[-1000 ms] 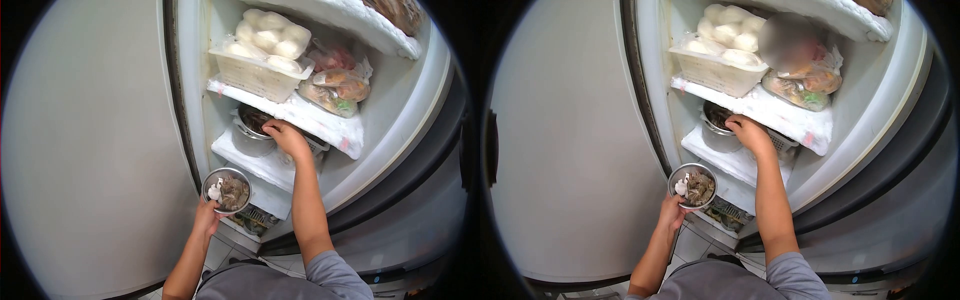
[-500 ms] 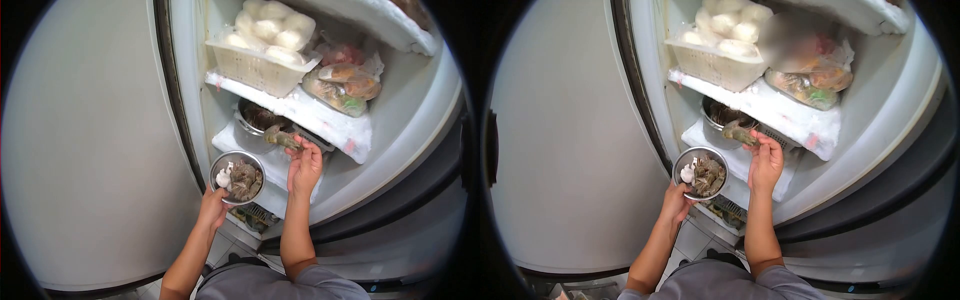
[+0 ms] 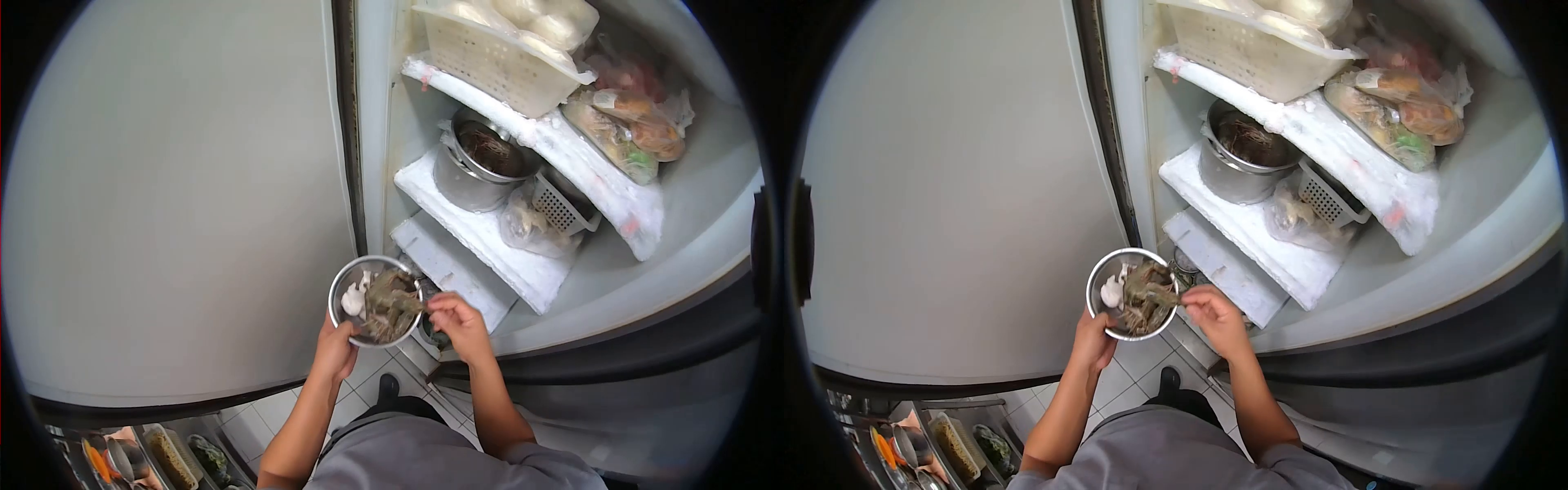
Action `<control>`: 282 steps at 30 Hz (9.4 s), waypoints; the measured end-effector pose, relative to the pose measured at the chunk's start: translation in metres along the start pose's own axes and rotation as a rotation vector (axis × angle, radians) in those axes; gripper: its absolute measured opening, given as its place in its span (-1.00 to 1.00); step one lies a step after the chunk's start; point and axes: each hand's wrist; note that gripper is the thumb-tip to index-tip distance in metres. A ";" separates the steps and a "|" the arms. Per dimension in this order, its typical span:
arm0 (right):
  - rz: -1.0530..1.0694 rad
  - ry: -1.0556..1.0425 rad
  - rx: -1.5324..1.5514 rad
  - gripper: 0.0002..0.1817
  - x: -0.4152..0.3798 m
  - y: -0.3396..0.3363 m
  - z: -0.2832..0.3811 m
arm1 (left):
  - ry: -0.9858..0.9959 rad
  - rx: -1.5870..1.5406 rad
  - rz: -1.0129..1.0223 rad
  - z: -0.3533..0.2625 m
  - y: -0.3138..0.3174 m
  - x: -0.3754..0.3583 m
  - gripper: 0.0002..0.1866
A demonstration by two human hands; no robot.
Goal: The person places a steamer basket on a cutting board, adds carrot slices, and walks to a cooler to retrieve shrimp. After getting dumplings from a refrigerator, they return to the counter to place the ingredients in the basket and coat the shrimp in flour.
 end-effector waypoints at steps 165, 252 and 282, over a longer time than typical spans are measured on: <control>2.209 -0.824 0.397 -0.82 2.034 2.667 -0.932 | 0.986 -0.512 -1.819 -2.006 -1.828 1.315 -0.13; 2.287 -1.031 -0.471 -0.54 1.928 2.611 -0.922 | 0.894 -0.556 -2.322 -1.769 -1.758 1.312 -0.55; 2.419 -0.799 -0.638 -0.47 1.938 2.652 -0.955 | 0.962 -0.620 -2.185 -1.758 -1.769 1.300 -0.55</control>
Point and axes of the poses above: each hand's wrist, its own x-axis towards the middle knuckle, its own y-axis out of the palm, z = x × y, and after that the axes turned 2 degrees about z, right-handed
